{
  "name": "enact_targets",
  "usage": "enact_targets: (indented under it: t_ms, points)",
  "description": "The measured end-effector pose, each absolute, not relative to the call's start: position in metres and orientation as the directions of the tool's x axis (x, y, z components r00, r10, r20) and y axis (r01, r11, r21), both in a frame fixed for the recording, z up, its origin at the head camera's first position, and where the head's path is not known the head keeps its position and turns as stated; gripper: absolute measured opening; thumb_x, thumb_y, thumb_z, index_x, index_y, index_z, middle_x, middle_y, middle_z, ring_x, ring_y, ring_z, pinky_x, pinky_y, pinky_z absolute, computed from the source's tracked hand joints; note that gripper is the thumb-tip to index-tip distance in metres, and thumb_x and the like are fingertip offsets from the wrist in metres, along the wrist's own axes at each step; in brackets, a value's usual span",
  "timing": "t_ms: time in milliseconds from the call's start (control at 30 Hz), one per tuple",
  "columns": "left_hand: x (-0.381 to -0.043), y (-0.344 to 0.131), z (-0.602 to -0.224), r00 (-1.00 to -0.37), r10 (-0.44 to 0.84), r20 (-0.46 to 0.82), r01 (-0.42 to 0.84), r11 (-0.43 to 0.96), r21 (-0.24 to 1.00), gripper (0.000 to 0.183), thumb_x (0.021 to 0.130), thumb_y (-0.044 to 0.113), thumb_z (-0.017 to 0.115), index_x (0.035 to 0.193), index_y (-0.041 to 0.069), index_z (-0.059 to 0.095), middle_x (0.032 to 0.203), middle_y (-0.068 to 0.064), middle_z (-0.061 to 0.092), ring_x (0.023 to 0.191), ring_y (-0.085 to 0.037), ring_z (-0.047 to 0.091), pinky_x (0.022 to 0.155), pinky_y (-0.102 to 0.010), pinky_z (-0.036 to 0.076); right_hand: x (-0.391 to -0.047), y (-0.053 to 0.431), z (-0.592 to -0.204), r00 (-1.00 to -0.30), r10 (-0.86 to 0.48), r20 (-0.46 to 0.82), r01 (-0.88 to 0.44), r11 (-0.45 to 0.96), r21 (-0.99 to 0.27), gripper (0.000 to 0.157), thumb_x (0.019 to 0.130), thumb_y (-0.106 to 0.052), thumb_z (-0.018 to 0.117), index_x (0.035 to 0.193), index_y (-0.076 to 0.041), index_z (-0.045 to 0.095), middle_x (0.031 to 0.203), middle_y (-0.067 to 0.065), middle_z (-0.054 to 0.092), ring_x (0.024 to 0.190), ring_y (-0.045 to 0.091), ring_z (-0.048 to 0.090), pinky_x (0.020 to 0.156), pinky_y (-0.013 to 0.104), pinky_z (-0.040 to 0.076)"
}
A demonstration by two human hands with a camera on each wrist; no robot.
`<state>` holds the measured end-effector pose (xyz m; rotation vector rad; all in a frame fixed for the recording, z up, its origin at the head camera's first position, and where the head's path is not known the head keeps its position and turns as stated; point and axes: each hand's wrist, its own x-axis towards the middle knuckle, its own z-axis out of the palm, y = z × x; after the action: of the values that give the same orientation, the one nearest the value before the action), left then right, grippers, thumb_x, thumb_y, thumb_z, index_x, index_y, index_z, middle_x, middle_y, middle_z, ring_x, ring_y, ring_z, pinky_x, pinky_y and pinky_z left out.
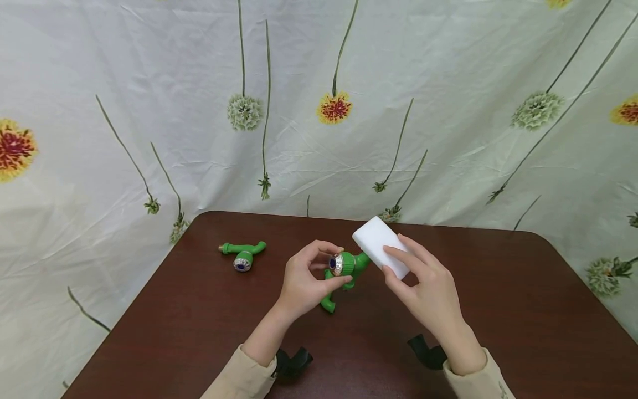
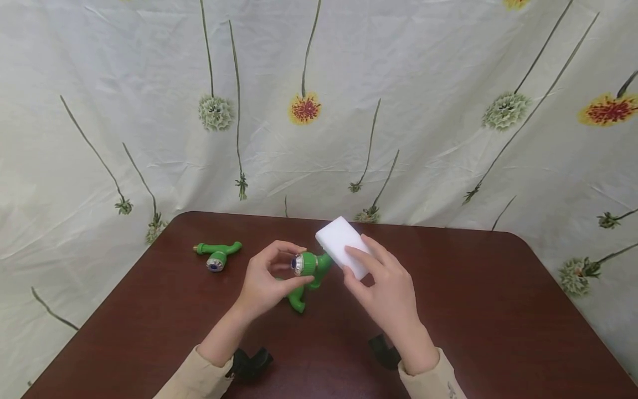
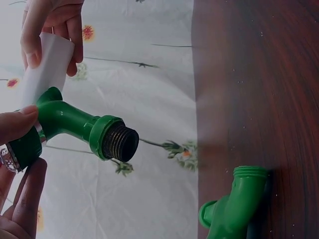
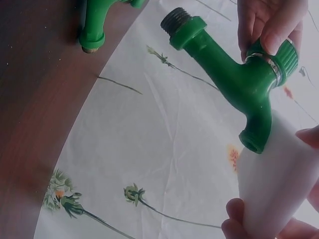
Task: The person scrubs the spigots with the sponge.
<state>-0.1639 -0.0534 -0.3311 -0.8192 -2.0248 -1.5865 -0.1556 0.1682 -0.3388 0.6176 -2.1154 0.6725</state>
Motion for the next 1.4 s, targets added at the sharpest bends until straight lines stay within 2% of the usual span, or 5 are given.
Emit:
enact_targets:
  t_ms: [167,467,900,1167,1400]
  points:
    - [-0.163,-0.053,-0.331,-0.725,0.181,0.665,0.689,0.169,0.705,0.041,0.062,-0.009,0.082,0.097,-0.005,0.062,0.098,-0.016,0.067,0.08,-0.029,0.066,0.07,-0.039,0.056,-0.154,0.166,-0.341,-0.568,-0.187,0.802,-0.608,0.752,-0.255,0.032,0.074,-0.013,0.075,0.106,-0.013,0.072,0.121,0.01,0.061,0.098,0.026,0.063,0.059,0.036,0.054]
    - [-0.161,-0.052,-0.331,-0.745,0.176,0.643,0.666,0.222,0.712,0.04,0.062,-0.007,0.083,0.096,-0.005,0.062,0.094,-0.016,0.065,0.079,-0.029,0.066,0.069,-0.04,0.056,-0.15,0.153,-0.347,-0.517,-0.241,0.821,-0.65,0.735,-0.194,0.032,0.072,-0.015,0.075,0.104,-0.013,0.073,0.121,0.011,0.061,0.094,0.027,0.065,0.056,0.034,0.052]
    - [-0.159,-0.052,-0.329,-0.744,0.168,0.647,0.668,0.2,0.717,0.04,0.061,-0.009,0.083,0.095,-0.005,0.061,0.093,-0.017,0.065,0.081,-0.03,0.066,0.069,-0.041,0.056,-0.149,0.152,-0.343,-0.524,-0.254,0.813,-0.707,0.661,-0.249,0.034,0.07,-0.01,0.077,0.104,-0.013,0.073,0.12,0.007,0.061,0.095,0.022,0.065,0.058,0.027,0.053]
    - [-0.16,-0.052,-0.33,-0.727,0.177,0.664,0.687,0.2,0.699,0.041,0.061,-0.008,0.083,0.096,-0.004,0.061,0.093,-0.016,0.065,0.079,-0.029,0.066,0.069,-0.038,0.057,-0.15,0.155,-0.342,-0.508,-0.248,0.825,-0.692,0.688,-0.219,0.032,0.07,-0.011,0.076,0.102,-0.014,0.074,0.119,0.008,0.062,0.094,0.022,0.065,0.057,0.029,0.052]
    - [-0.161,-0.052,-0.33,-0.71,0.191,0.678,0.705,0.203,0.68,0.042,0.061,-0.008,0.083,0.097,-0.005,0.062,0.096,-0.016,0.066,0.079,-0.029,0.066,0.069,-0.038,0.057,-0.152,0.16,-0.342,-0.531,-0.231,0.815,-0.657,0.72,-0.224,0.032,0.072,-0.011,0.075,0.104,-0.013,0.073,0.12,0.009,0.062,0.094,0.025,0.065,0.056,0.032,0.053]
